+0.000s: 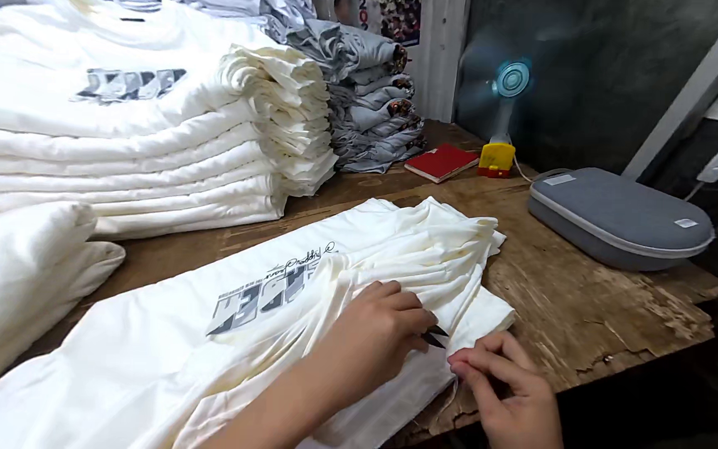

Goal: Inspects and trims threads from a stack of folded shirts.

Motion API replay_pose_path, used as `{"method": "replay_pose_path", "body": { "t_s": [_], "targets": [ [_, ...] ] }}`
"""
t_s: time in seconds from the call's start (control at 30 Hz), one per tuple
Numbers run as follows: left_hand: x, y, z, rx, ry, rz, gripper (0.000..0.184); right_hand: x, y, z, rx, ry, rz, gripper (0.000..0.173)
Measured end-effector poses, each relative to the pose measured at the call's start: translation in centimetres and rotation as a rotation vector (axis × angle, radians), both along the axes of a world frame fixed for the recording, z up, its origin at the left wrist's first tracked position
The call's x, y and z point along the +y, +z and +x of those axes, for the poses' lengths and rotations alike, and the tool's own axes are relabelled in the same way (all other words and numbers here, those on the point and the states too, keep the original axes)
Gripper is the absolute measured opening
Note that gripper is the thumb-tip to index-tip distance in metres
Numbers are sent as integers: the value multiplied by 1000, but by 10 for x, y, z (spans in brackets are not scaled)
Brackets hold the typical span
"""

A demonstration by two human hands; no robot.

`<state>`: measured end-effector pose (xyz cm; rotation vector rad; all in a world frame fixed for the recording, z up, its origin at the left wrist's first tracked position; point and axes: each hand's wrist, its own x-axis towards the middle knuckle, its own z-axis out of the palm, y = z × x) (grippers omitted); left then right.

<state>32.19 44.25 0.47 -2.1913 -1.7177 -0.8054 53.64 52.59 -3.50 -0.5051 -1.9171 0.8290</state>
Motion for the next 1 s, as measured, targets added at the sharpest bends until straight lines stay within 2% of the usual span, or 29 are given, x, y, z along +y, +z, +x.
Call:
{"method": "replay_pose_path", "body": {
  "t_s": [0.1,0.13,0.17,0.23,0.3,0.4,0.6,0.7,0.77,0.8,0.83,0.9,1.0],
  "targets": [
    [4,2,10,148,31,40,22,-3,5,6,-98,32,9,3],
    [3,3,10,159,39,49,22,-4,6,6,-124,-3,22,10],
    [1,4,9,161,48,65,21,-4,4,3,-127,-79,56,18],
    [-1,4,7,150,68,84,21,1,-6,-5,-173,-259,172,18],
    [-2,6,7,156,84,86,20,5,-14,-12,-231,-346,216,14],
    [-1,9,12,174,88,91,18,5,-13,-12,-154,-347,177,7],
    [8,5,21,189,41,55,16,-5,-12,-14,-12,-325,167,9],
    [8,8,17,50,69,-20,11,-8,-6,-7,-65,-265,153,12],
    [9,12,9,-97,79,-178,28,-9,-6,-8,-116,-307,195,18],
    [11,13,4,-173,70,-254,30,-10,-6,-11,-132,-349,238,29],
    [13,13,0,-236,53,-283,22,-11,-5,-16,-142,-385,274,41],
    [15,16,-7,-333,26,-242,11,-16,-3,-29,-132,-415,299,57],
    [14,21,-12,-442,-44,-238,12,-19,-7,-50,-47,-340,251,45]
  ]
}}
